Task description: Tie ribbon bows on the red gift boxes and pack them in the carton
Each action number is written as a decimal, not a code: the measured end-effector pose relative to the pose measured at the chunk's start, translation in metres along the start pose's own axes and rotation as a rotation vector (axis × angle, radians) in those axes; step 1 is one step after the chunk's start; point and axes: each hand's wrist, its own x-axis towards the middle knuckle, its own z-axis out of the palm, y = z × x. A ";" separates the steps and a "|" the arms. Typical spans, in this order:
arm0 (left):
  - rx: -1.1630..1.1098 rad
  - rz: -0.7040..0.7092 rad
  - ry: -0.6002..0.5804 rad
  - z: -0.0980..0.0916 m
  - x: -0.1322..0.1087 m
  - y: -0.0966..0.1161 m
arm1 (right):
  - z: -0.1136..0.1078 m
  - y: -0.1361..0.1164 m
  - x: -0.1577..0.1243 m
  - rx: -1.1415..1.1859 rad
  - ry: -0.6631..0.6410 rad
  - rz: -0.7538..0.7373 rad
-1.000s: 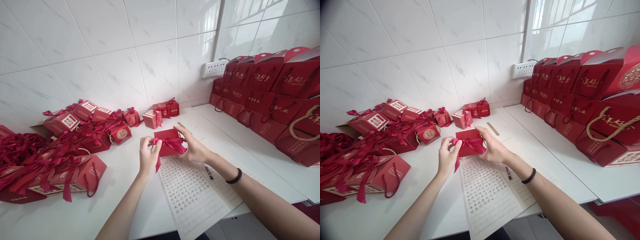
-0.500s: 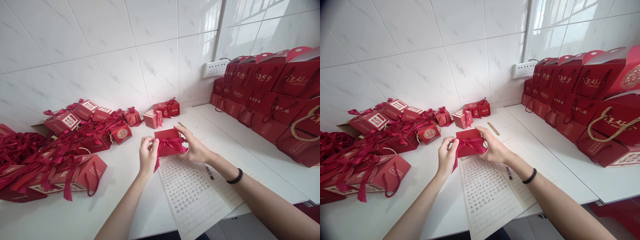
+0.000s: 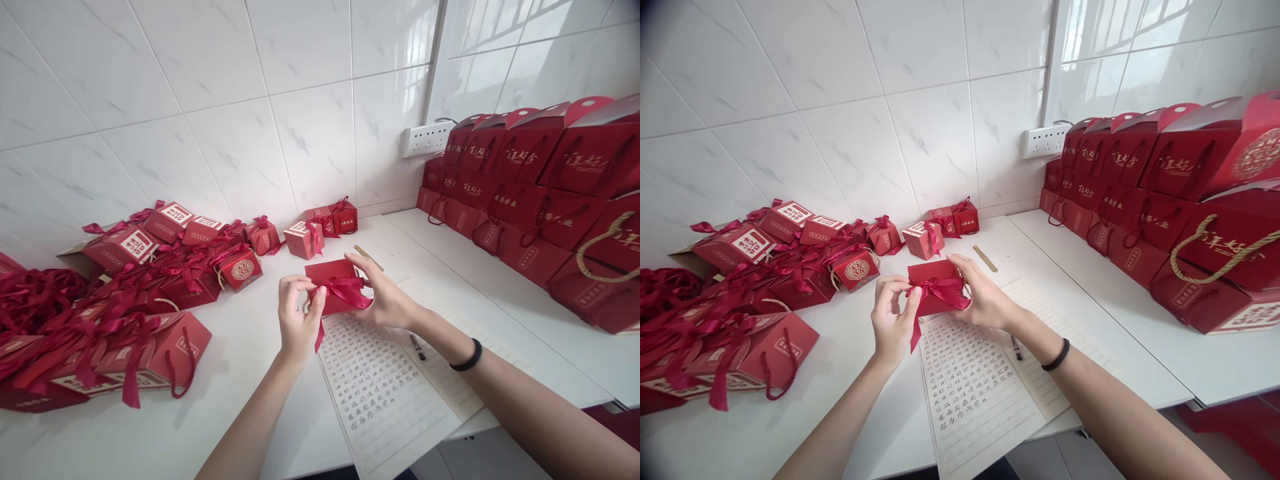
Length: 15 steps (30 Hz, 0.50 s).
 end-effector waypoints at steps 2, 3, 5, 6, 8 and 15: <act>0.001 0.044 -0.015 0.001 -0.002 0.000 | 0.000 0.000 0.000 -0.001 0.007 0.000; -0.004 0.034 -0.016 0.001 -0.002 -0.001 | 0.000 0.000 0.000 -0.002 0.008 -0.001; -0.021 -0.025 0.009 0.000 -0.001 0.000 | 0.000 0.000 0.000 -0.005 0.005 -0.005; -0.032 -0.058 0.031 0.000 0.000 0.000 | 0.000 0.000 0.000 -0.008 0.004 -0.007; -0.052 -0.100 0.070 0.000 0.002 0.002 | 0.000 -0.001 -0.001 -0.014 0.006 -0.010; 0.036 0.073 0.065 0.002 -0.006 0.006 | 0.004 0.000 -0.001 -0.005 0.006 -0.027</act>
